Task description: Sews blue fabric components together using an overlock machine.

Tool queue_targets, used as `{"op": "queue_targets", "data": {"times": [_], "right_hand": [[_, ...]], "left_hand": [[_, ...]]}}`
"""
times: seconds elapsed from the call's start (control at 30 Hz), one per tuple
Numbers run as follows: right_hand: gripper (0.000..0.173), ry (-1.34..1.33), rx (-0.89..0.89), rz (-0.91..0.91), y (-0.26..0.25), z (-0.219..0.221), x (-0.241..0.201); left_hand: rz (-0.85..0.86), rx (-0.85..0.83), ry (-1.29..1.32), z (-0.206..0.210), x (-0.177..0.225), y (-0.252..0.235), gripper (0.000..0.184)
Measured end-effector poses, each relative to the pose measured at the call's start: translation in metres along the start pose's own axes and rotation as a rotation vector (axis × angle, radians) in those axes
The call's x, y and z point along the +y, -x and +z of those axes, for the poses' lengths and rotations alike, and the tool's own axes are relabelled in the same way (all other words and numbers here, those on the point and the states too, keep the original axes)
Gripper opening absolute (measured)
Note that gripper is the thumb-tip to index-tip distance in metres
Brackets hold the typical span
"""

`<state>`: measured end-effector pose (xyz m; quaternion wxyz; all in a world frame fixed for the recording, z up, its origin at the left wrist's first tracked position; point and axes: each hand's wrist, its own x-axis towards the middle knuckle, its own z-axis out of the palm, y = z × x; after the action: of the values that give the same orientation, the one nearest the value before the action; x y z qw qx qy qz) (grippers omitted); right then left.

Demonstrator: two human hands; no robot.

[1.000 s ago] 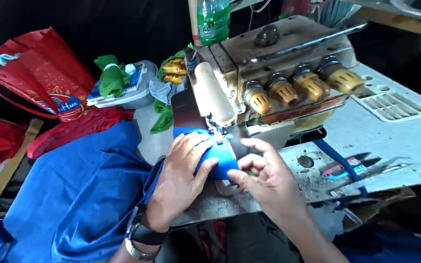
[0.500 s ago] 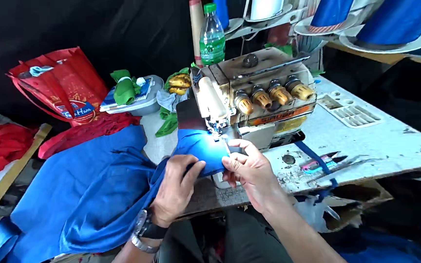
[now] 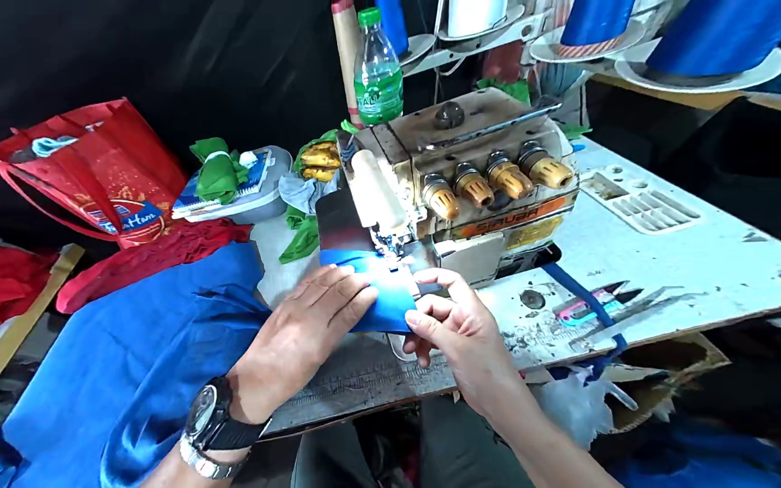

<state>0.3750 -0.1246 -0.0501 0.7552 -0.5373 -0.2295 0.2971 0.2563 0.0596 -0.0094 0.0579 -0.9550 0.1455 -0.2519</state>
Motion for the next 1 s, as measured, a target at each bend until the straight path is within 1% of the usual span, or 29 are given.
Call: {"op": "queue_targets", "data": {"times": [0.1, 0.2, 0.3, 0.37, 0.43, 0.47, 0.57, 0.63, 0.7, 0.8, 1.0], "right_hand": [[0.040, 0.019, 0.013, 0.001, -0.002, -0.001, 0.006], [0.040, 0.011, 0.002, -0.031, 0.002, 0.000, 0.002], [0.045, 0.024, 0.020, -0.030, 0.001, 0.000, 0.008], [0.047, 0.033, 0.046, -0.061, 0.000, 0.001, 0.012], [0.047, 0.056, 0.071, -0.091, 0.002, 0.002, 0.015], [0.046, 0.089, 0.080, -0.123, 0.003, 0.002, 0.017], [0.038, 0.261, 0.096, -0.315, 0.001, 0.001, 0.029], [0.031, 0.384, 0.091, -0.446, 0.001, -0.002, 0.036], [0.030, 0.483, 0.081, -0.518, 0.000, -0.005, 0.039], [0.032, 0.534, 0.080, -0.527, -0.001, -0.008, 0.039], [0.032, 0.546, 0.069, -0.491, -0.004, -0.008, 0.034]], "left_hand": [[-0.020, -0.086, 0.004, 0.002, 0.004, -0.002, 0.039], [-0.016, -0.080, -0.030, -0.009, 0.007, -0.008, 0.039], [-0.040, -0.132, -0.042, -0.001, 0.005, -0.005, 0.043], [-0.081, -0.153, 0.003, 0.001, 0.004, -0.003, 0.050], [-0.180, -0.165, 0.104, -0.002, 0.011, -0.002, 0.059], [-0.235, -0.159, 0.136, -0.002, 0.015, -0.004, 0.061], [-0.330, -0.050, 0.158, 0.003, 0.024, -0.012, 0.046], [-0.409, 0.061, 0.131, 0.020, 0.030, -0.017, 0.047], [-0.464, 0.140, 0.100, 0.035, 0.035, -0.019, 0.042], [-0.471, 0.186, 0.038, 0.048, 0.039, -0.017, 0.042], [-0.466, 0.182, 0.032, 0.047, 0.035, -0.016, 0.041]]}}
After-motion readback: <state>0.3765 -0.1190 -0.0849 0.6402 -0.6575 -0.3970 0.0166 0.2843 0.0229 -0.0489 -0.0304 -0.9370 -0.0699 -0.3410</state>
